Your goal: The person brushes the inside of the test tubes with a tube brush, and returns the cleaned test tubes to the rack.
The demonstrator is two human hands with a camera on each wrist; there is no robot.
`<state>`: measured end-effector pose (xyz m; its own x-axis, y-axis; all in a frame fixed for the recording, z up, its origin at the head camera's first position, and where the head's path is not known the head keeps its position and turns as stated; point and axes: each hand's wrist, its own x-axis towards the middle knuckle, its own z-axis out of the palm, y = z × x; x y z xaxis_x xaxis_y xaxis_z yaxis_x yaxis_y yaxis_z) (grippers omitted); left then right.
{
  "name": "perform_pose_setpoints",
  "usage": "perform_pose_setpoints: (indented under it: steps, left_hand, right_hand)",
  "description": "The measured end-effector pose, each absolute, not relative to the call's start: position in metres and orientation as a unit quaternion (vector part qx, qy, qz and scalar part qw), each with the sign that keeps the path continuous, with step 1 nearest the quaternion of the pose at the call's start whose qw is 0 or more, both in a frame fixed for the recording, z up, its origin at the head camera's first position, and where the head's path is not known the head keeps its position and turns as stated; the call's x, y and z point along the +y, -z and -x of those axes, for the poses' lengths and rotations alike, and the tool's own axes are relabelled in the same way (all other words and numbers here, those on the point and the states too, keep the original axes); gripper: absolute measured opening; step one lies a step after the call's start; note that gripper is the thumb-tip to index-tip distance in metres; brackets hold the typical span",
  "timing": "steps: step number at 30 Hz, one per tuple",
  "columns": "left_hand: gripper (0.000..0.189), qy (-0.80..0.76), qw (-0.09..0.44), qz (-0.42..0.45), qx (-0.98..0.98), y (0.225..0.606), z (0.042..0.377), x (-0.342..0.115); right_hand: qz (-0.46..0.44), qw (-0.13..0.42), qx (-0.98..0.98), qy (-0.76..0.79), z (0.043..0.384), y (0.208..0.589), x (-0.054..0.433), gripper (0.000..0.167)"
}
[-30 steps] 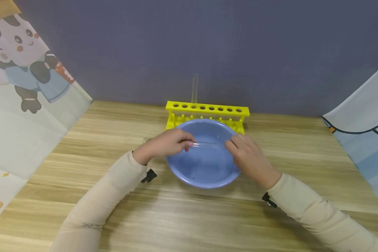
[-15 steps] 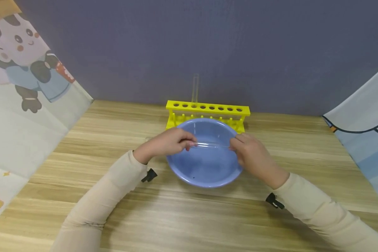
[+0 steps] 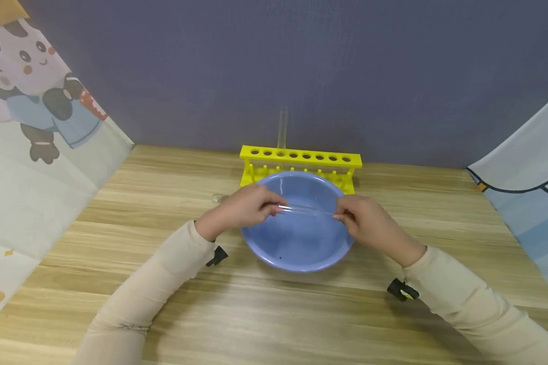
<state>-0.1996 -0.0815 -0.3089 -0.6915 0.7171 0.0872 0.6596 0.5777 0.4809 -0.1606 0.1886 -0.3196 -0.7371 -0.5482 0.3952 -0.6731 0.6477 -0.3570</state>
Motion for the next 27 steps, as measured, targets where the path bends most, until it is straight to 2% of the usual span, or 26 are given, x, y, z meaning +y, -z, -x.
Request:
perform_pose_setpoints:
  steps: [6,14,27]
  left_hand:
    - [0.023,-0.234,0.016,-0.397,0.888,0.3093,0.1979,-0.0824]
    - [0.024,-0.237,0.018,-0.388,0.89,0.3103,0.1988,-0.0846]
    - [0.025,-0.225,-0.008,-0.386,0.894,0.315,0.1979,-0.086]
  right_hand:
    - [-0.318,0.096,-0.904,-0.271,0.1607,0.3189,0.193,0.025]
    - [-0.326,0.101,-0.902,-0.265,0.1656,0.3234,0.1959,0.02]
    - [-0.317,0.07,-0.9,-0.289,0.1686,0.3258,0.197,0.027]
